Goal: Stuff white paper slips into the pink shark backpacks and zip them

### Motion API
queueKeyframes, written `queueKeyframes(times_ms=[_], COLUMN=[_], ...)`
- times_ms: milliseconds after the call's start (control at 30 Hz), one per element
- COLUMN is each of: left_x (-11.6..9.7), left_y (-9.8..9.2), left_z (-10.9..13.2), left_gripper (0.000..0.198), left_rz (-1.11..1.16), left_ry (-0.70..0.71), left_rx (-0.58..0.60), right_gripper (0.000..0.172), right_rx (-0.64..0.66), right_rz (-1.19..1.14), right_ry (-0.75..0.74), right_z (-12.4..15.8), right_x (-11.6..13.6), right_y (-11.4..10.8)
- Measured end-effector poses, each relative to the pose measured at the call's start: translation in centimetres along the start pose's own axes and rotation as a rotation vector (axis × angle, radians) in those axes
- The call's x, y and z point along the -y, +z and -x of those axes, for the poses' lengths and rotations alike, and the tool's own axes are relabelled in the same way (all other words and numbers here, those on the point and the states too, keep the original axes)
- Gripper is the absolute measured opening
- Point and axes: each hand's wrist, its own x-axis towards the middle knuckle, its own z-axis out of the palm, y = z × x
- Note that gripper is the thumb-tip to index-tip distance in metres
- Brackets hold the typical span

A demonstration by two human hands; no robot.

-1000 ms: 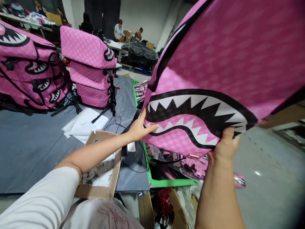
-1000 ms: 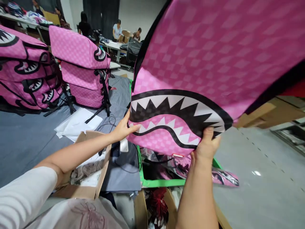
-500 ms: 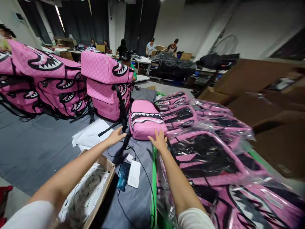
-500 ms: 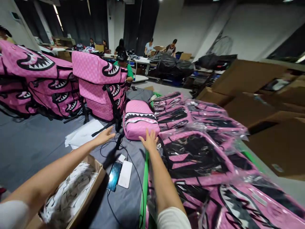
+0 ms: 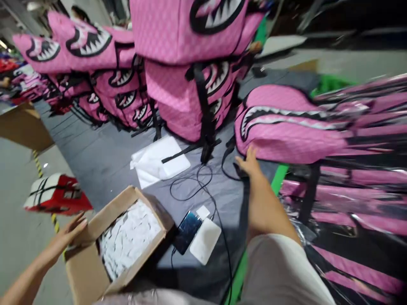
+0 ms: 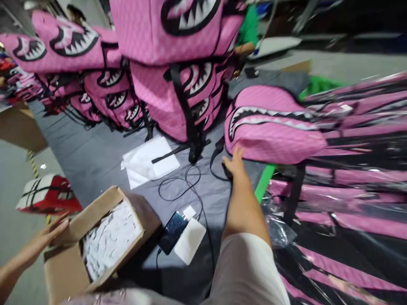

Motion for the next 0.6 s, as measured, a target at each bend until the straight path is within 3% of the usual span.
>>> queueKeyframes(times_ms=[67, 167, 300, 467, 600], left_x=[-0.8, -1.8, -1.3, 0.1, 0.6], left_y=[0.5, 0.9, 0.4, -0.5, -0.6], left_z=[1.3, 2.1, 2.7, 2.3, 1.3], left_gripper=[0.084, 0.083, 0.085, 0.083, 0.078], left_rz=[0.102, 0.184, 0.248, 0.269, 0.231], left_ry=[-0.088, -0.09, -0.133, -0.205, -0.12], left_rx=[0.086, 0.184, 0.359, 0.428, 0.521], right_gripper=[0.101, 0.09, 0.065, 0.057, 0.049], right_rx=[0.107, 0.123, 0.001, -0.256, -0.272], right_rz=[0.029, 0.036, 0.007, 0.012, 0.002], right_ry=[-0.007, -0.08, -0.117, -0.017, 0.067], right_z=[-0.5, 3.4, 14.2, 28.7, 38.9], right_x=[0.3, 1.1, 0.3, -1.1, 0.3], right_y=[2.3, 5.6, 6.6, 4.1, 4.1])
